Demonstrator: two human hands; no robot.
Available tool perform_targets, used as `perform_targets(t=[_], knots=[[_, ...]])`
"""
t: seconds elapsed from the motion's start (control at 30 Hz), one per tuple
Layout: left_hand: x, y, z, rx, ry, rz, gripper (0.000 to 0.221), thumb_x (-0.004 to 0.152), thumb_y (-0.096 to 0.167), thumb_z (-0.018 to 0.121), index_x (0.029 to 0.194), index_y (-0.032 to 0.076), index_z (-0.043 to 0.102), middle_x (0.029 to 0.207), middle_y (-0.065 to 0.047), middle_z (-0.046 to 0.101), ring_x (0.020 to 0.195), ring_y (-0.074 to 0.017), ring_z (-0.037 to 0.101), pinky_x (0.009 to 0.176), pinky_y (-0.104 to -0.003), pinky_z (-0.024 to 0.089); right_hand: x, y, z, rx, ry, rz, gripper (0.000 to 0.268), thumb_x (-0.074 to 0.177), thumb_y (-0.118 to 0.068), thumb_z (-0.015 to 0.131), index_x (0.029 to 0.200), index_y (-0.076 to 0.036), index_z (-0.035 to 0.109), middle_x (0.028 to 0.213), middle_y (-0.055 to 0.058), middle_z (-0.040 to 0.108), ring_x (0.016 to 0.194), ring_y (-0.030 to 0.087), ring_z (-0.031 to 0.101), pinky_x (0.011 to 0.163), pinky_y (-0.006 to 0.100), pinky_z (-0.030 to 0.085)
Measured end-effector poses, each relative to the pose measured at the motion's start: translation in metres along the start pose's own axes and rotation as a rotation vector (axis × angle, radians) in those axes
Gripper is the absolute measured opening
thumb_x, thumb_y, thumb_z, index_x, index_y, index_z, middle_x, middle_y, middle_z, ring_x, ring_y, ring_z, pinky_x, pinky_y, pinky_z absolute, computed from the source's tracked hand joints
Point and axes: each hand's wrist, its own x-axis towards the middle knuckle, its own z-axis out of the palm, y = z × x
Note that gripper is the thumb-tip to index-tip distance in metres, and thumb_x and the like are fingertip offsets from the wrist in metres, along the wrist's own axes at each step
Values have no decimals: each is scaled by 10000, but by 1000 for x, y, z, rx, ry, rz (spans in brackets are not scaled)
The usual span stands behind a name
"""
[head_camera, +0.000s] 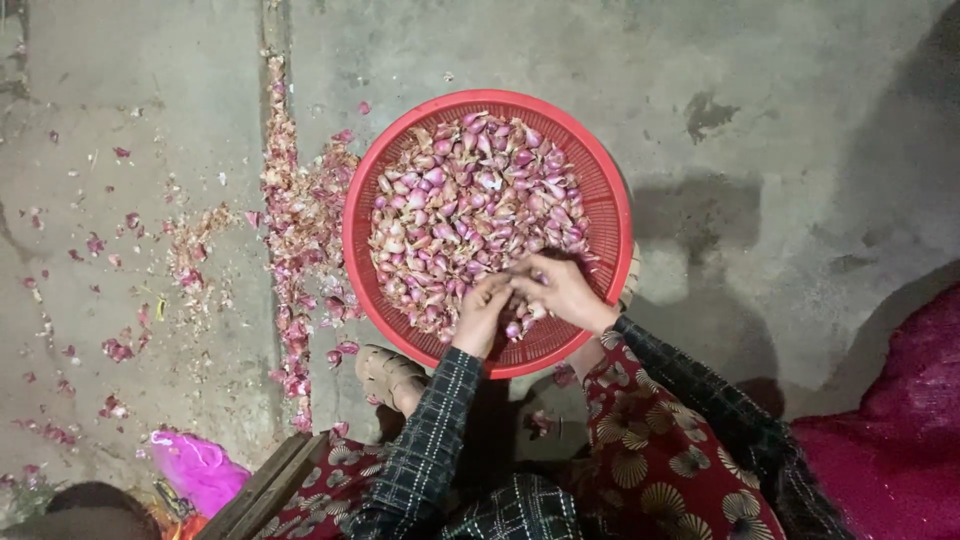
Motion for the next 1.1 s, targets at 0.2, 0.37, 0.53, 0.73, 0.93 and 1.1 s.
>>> perform_targets(t=[0.2,0.37,0.53,0.73,0.93,1.1], knots=[[-4,-12,15,-138,5,-6,350,941,109,748,1274,49,659,874,-5,701,772,-67,648,692,-209,519,2,6,-2,-196,2,50,140,896,-271,764,972,-157,733,804,100,733,827,334,726,721,448,547],[-7,1,3,552,26,253,231,876,206,793,1097,166,740,869,-67,740,860,-205,719,798,-345,566,6,27,2,485,257,416,371,1089,-352,517,811,-144,650,517,10,530,331,127,496,267,243,401],[1,34,-124,1333,437,706,293,835,235,777,1104,124,745,904,-127,688,908,-292,659,855,-407,536,12,48,21,321,332,193,365,998,-245,659,1240,28,649,1180,255,675,1183,376,635,1020,499,503],[-8,60,-82,1661,320,667,158,866,118,701,1004,82,770,1112,-148,681,920,-372,631,843,-446,529,6,0,-33,241,72,349,417,1003,-297,550,1323,-33,588,1055,123,646,760,184,532,651,327,473],[15,20,-105,1727,227,765,300,786,177,766,1077,107,748,1055,-136,688,903,-390,621,840,-455,536,-3,-20,-41,225,-240,360,386,1036,-284,472,1322,-47,575,1085,89,639,634,96,509,566,240,469],[14,30,-64,1358,211,769,248,924,184,788,861,-48,728,780,-239,678,648,-399,613,677,-460,514,-2,-2,-32,266,-303,466,670,981,-493,455,1438,-15,557,1203,148,665,802,185,590,673,310,492]])
